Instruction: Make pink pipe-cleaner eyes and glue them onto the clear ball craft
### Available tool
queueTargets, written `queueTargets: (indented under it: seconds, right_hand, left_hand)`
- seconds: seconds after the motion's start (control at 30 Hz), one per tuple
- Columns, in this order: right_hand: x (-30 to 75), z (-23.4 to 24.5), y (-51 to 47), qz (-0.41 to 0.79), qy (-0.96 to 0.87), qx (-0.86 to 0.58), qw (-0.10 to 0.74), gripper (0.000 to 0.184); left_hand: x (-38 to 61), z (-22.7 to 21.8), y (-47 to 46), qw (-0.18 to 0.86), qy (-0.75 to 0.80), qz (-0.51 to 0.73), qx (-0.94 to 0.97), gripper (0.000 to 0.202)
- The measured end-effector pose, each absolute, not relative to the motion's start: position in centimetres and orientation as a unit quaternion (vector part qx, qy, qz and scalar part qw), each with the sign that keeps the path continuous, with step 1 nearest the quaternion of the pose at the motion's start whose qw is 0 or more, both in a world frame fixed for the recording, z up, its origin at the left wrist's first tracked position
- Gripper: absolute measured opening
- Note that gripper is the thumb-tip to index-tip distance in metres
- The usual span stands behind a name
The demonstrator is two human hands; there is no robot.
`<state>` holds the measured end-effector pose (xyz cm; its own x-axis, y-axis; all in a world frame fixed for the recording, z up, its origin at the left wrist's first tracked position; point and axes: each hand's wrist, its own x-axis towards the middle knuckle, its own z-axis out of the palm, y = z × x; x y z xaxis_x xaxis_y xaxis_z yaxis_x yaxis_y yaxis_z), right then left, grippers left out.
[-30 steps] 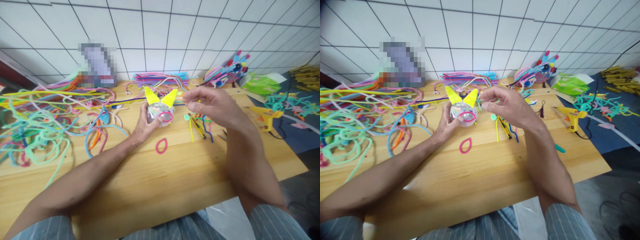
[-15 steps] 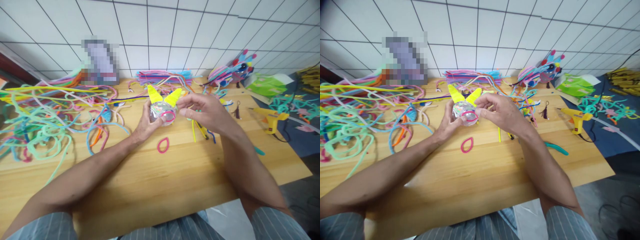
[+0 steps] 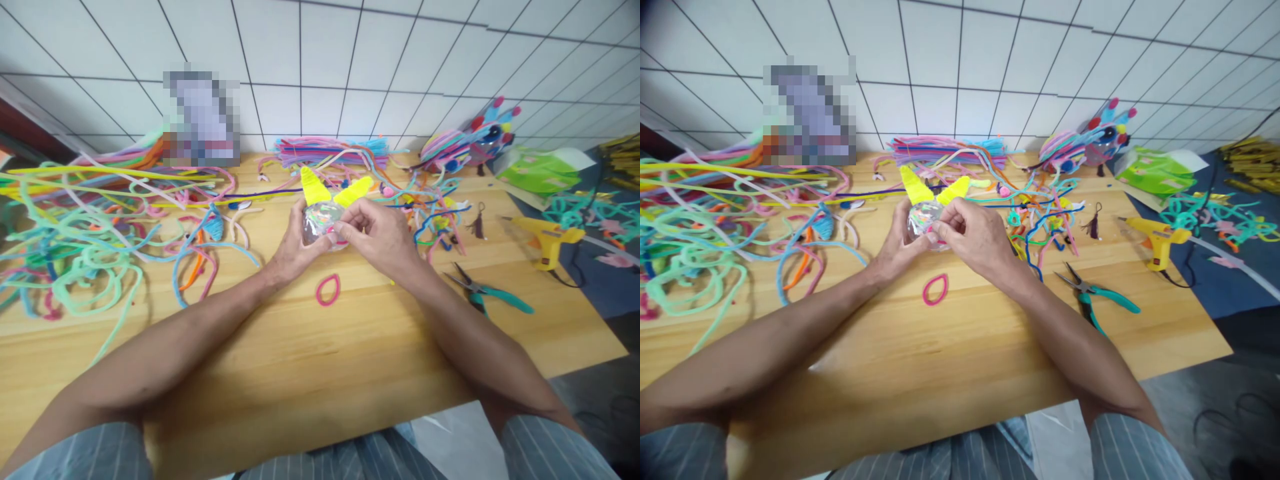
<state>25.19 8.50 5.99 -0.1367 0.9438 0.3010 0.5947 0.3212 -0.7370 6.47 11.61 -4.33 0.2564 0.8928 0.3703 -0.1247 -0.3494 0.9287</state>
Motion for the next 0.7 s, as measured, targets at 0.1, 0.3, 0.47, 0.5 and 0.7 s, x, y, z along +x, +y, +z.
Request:
queueTargets:
  seconds: [0.1, 0.3, 0.47, 0.5, 0.7]
  right_hand:
    - [25.06, 5.73, 8.69, 0.236, -0.71, -0.54, 0.386, 0.015]
    - [24.94, 5.59, 8.75, 0.244, -0.702, -0.538, 0.398, 0.013]
    - [24.99, 5.55, 8.76, 0.248, -0.698, -0.544, 0.395, 0.012]
    - [25.02, 5.53, 8.76, 0.25, -0.698, -0.542, 0.395, 0.012]
    - [25.27, 5.31, 8.77, 0.263, -0.695, -0.54, 0.395, 0.012]
  left_hand:
    - [6.43, -4.26, 11.59, 0.486, 0.308, 0.52, 0.632, 0.098]
    - [6.19, -4.27, 11.68, 0.471, 0.3, 0.51, 0.654, 0.094]
    - [6.14, -4.46, 11.73, 0.473, 0.305, 0.508, 0.652, 0.093]
    - [6.16, -4.5, 11.75, 0.476, 0.302, 0.508, 0.651, 0.092]
    - [6.28, -4.68, 11.87, 0.495, 0.288, 0.512, 0.64, 0.093]
